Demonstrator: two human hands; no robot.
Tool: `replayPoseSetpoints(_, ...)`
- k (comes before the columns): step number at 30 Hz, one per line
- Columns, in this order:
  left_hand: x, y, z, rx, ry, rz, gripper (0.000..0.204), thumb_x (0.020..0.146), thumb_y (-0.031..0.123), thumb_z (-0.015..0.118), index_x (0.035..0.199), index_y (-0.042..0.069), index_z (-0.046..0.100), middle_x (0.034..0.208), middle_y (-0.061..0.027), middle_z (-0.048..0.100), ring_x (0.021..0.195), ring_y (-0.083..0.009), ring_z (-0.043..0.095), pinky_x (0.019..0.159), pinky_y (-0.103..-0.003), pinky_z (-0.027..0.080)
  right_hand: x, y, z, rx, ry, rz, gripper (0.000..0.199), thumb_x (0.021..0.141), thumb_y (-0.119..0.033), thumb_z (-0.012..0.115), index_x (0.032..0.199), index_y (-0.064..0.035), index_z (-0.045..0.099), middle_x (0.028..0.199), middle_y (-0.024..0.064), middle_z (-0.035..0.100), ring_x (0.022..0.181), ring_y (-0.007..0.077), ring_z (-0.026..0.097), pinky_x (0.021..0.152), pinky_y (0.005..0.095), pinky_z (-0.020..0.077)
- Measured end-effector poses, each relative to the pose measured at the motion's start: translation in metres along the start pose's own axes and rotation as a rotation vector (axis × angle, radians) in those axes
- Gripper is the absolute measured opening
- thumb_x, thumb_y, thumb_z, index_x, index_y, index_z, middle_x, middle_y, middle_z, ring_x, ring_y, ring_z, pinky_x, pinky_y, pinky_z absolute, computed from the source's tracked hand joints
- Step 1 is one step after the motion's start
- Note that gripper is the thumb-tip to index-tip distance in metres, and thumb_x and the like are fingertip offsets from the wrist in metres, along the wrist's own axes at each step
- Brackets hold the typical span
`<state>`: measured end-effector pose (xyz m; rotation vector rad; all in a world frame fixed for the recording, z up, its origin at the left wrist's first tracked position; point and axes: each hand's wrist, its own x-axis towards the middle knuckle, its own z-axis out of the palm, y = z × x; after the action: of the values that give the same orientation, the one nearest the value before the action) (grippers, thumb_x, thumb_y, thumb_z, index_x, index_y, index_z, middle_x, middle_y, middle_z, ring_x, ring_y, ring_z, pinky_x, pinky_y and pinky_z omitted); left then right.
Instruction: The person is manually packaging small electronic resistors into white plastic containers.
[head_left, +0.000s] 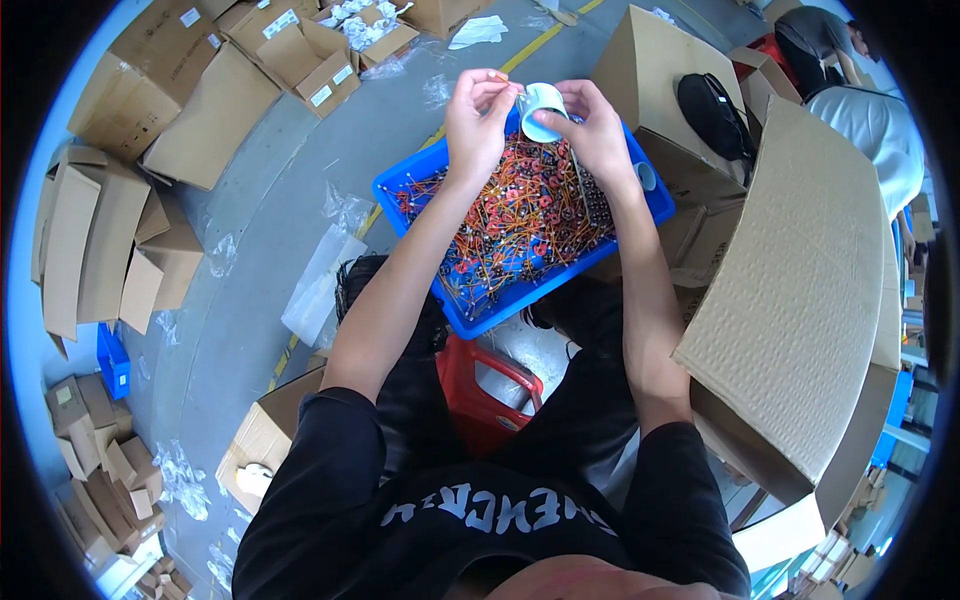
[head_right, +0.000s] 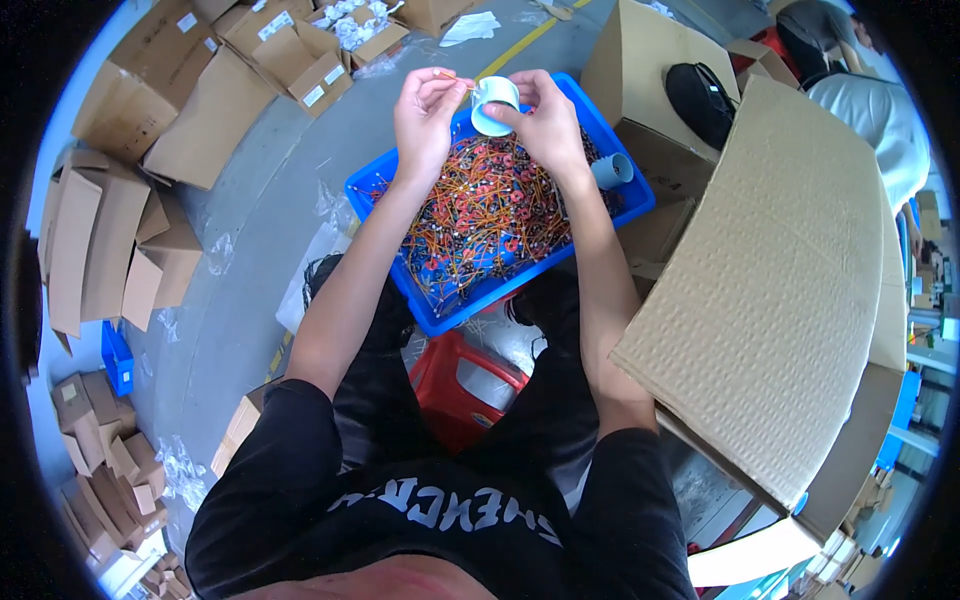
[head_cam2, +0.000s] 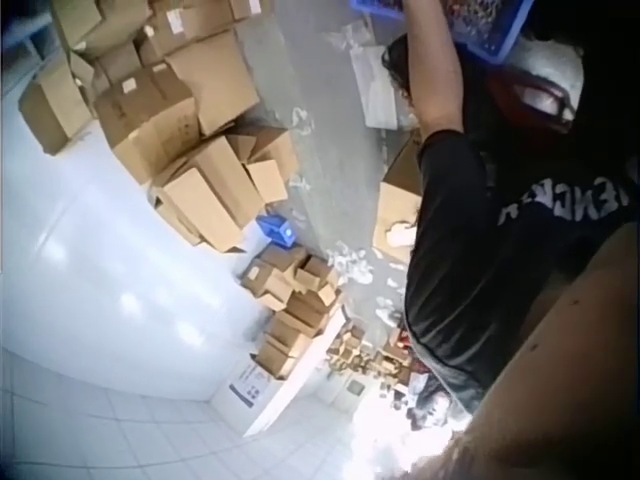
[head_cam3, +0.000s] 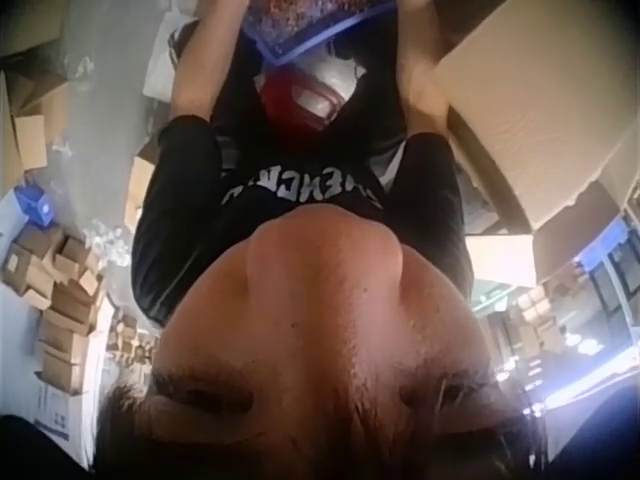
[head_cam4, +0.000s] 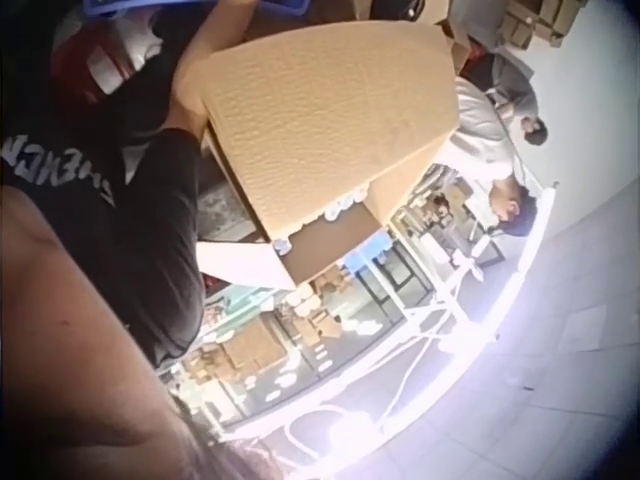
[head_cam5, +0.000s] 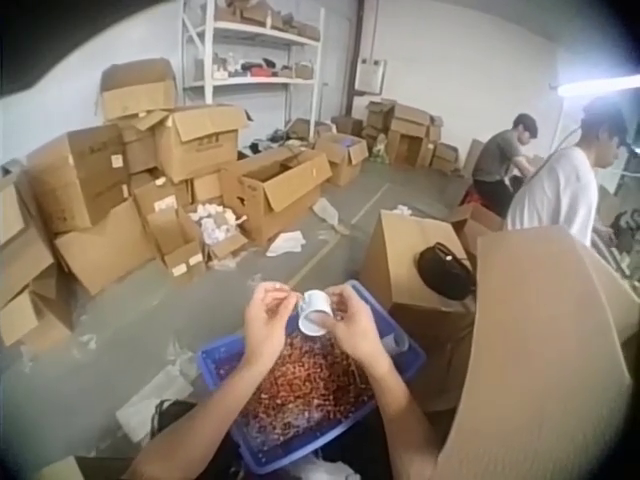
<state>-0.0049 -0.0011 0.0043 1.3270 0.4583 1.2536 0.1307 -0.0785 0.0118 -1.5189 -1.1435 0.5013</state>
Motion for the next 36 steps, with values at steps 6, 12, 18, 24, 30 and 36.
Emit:
replayPoseSetpoints(6, -0.004, -0.013, 0.007, 0.105, -0.045, -0.021, 0.012, 0.088, 0.003, 0.059, 0.098, -0.001, 0.052, 0.093, -0.0137, 0.067, 0.088, -0.0159, 0.065, 0.081, -0.026, 0.049, 0.004, 0.015, -0.015, -0.237, 0.071, -0.018, 0.048, 0.069, -0.023, 0.082, 0.103, 0.0028, 0.059, 0.090, 0.0124, 0.067, 0.087, 0.0191, 0.065, 0.077, 0.0312, 0.0514)
replayPoseSetpoints(12, -0.009, -0.029, 0.001, 0.204, -0.243, -0.120, 0.010, 0.090, 0.007, 0.057, 0.095, -0.002, 0.055, 0.091, -0.0130, 0.068, 0.087, -0.0161, 0.065, 0.079, -0.026, 0.050, 0.005, 0.037, -0.050, -0.460, -0.100, 0.388, 0.042, 0.072, -0.023, 0.079, 0.100, 0.0038, 0.062, 0.086, 0.0104, 0.067, 0.083, 0.0171, 0.065, 0.075, 0.0306, 0.0519)
replayPoseSetpoints(18, -0.010, -0.036, -0.005, 0.269, -0.371, -0.258, 0.011, 0.089, 0.010, 0.057, 0.091, -0.001, 0.058, 0.085, -0.0123, 0.069, 0.082, -0.0180, 0.067, 0.072, -0.028, 0.051, 0.001, 0.097, -0.067, -0.601, -0.016, 0.607, 0.044, 0.075, -0.034, 0.075, 0.092, 0.0056, 0.066, 0.085, 0.0196, 0.067, 0.083, 0.0291, 0.066, 0.074, 0.0386, 0.0526)
replayPoseSetpoints(24, -0.014, -0.039, -0.012, 0.700, -0.678, -0.158, 0.015, 0.089, 0.013, 0.057, 0.098, 0.001, 0.057, 0.088, -0.0132, 0.067, 0.080, -0.0214, 0.067, 0.071, -0.031, 0.051, -0.029, 0.071, -0.048, -1.062, 0.513, 0.279, 0.045, 0.083, -0.040, 0.063, 0.094, 0.0039, 0.060, 0.084, 0.0246, 0.064, 0.082, 0.0417, 0.062, 0.072, 0.0489, 0.0502)
replayPoseSetpoints(30, -0.020, -0.074, -0.021, 0.938, -0.852, -0.014, 0.027, 0.083, 0.020, 0.058, 0.105, 0.004, 0.061, 0.096, -0.0192, 0.066, 0.089, -0.0356, 0.064, 0.074, -0.044, 0.050, -0.166, -0.058, 0.046, -0.460, 0.304, 0.034, 0.013, 0.085, -0.014, 0.059, 0.083, -0.0006, 0.057, 0.079, 0.0175, 0.058, 0.074, 0.0314, 0.059, 0.067, 0.0366, 0.0479)
replayPoseSetpoints(36, -0.037, -0.112, -0.041, 1.177, -1.146, 0.011, 0.060, 0.075, 0.026, 0.068, 0.124, 0.000, 0.048, 0.116, -0.0237, 0.058, 0.111, -0.0402, 0.053, 0.097, -0.045, 0.042, -0.334, -0.225, 0.021, 0.521, -0.743, -0.064, 0.026, 0.086, -0.021, 0.062, 0.098, 0.0017, 0.055, 0.078, 0.0144, 0.058, 0.068, 0.0273, 0.059, 0.060, 0.0392, 0.0451)
